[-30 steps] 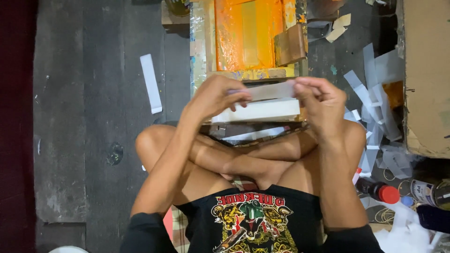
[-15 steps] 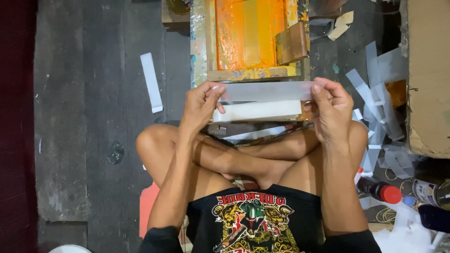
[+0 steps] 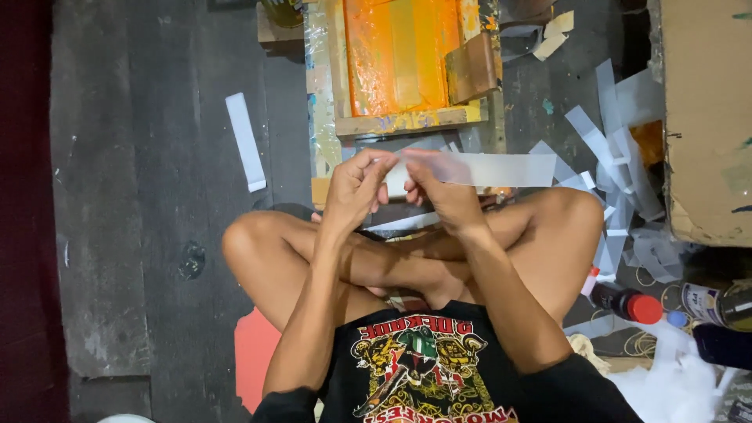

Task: The person sits cross-legged and uses a wooden squeegee to spread orange ink across a screen printing frame. They repeatedly roll the squeegee over the ink, then place white rectangular plastic strips onto the frame and press them down.

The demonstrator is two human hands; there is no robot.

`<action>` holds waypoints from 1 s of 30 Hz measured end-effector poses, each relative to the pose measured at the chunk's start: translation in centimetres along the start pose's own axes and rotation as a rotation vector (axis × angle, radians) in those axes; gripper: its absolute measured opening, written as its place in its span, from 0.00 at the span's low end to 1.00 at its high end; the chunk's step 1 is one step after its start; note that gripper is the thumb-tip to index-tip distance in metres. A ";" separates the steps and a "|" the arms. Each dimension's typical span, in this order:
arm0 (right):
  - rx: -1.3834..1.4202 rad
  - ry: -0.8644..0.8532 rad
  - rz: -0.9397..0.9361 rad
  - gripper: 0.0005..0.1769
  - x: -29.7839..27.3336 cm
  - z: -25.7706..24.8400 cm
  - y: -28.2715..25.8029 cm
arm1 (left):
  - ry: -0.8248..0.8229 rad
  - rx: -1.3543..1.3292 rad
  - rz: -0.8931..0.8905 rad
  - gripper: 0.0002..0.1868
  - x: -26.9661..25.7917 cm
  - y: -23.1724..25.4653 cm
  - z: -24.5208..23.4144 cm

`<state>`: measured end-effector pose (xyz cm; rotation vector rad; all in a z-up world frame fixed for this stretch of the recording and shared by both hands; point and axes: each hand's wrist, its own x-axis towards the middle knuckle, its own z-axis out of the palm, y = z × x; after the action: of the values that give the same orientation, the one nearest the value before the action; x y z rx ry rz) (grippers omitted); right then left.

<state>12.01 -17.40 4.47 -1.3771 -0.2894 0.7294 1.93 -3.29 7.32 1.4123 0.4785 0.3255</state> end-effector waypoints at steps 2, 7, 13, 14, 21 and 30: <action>-0.009 0.020 0.002 0.23 -0.2 -0.9 -1.0 | 0.001 -0.001 -0.012 0.09 0.0 -0.3 -0.9; -0.044 0.094 0.008 0.26 0.5 -5.8 -1.3 | 0.060 -0.014 -0.063 0.10 -0.1 0.2 -3.6; -0.064 0.254 -0.021 0.14 0.2 -9.5 -3.6 | 0.186 -0.006 -0.110 0.09 -0.7 1.0 -5.6; -0.078 0.279 -0.037 0.12 0.2 -9.8 -3.9 | 0.205 0.016 -0.109 0.10 -1.0 1.2 -5.9; -0.076 0.117 0.056 0.27 -0.4 -7.5 -7.0 | 0.194 0.030 -0.131 0.09 -0.3 0.6 -5.8; -0.166 0.052 0.111 0.14 -0.6 -6.9 -8.9 | 0.089 -0.009 -0.141 0.10 -1.0 0.9 -5.8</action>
<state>18.29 -23.39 11.75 -1.5773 -0.2379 0.7730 -1.73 1.34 7.84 1.3513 0.6450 0.2771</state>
